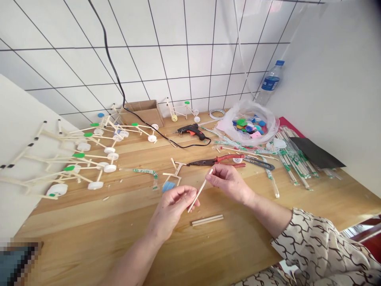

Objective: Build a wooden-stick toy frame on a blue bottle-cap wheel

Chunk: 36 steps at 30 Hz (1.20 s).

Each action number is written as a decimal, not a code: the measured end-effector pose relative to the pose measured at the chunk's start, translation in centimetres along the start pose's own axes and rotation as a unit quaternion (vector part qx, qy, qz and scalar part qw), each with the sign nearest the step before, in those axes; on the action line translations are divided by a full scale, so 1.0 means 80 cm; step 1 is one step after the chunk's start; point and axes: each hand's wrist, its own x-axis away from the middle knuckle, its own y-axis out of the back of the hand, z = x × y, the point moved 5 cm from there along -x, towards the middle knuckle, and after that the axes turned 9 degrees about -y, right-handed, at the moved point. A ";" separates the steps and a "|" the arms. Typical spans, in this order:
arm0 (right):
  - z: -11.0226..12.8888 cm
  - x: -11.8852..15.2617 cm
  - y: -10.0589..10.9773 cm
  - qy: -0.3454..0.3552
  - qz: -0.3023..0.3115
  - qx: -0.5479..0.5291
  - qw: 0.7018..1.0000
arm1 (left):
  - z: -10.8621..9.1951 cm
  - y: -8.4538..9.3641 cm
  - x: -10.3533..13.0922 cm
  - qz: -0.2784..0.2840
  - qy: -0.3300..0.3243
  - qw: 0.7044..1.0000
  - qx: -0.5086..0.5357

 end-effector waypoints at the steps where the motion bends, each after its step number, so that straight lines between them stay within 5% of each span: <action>1: 0.000 -0.001 0.003 0.000 -0.007 -0.004 1.000 | -0.002 0.003 -0.001 -0.002 -0.007 1.000 -0.015; 15: -0.004 -0.002 0.008 0.010 -0.011 -0.058 0.998 | -0.015 0.018 0.001 0.004 0.013 0.979 -0.202; 20: -0.007 -0.002 0.007 0.005 0.001 -0.092 0.996 | -0.030 0.039 0.008 -0.076 -0.054 0.972 -0.217; 23: -0.009 0.000 0.004 0.004 0.004 -0.063 0.998 | -0.049 0.053 0.014 -0.168 -0.101 0.951 -0.239; 28: -0.017 0.008 -0.010 0.018 0.033 0.063 0.997 | -0.068 0.067 0.016 -0.243 -0.129 0.934 -0.226; 36: -0.027 0.007 -0.024 0.036 0.067 0.185 0.980 | -0.104 0.071 -0.005 -0.230 -0.105 0.928 -0.274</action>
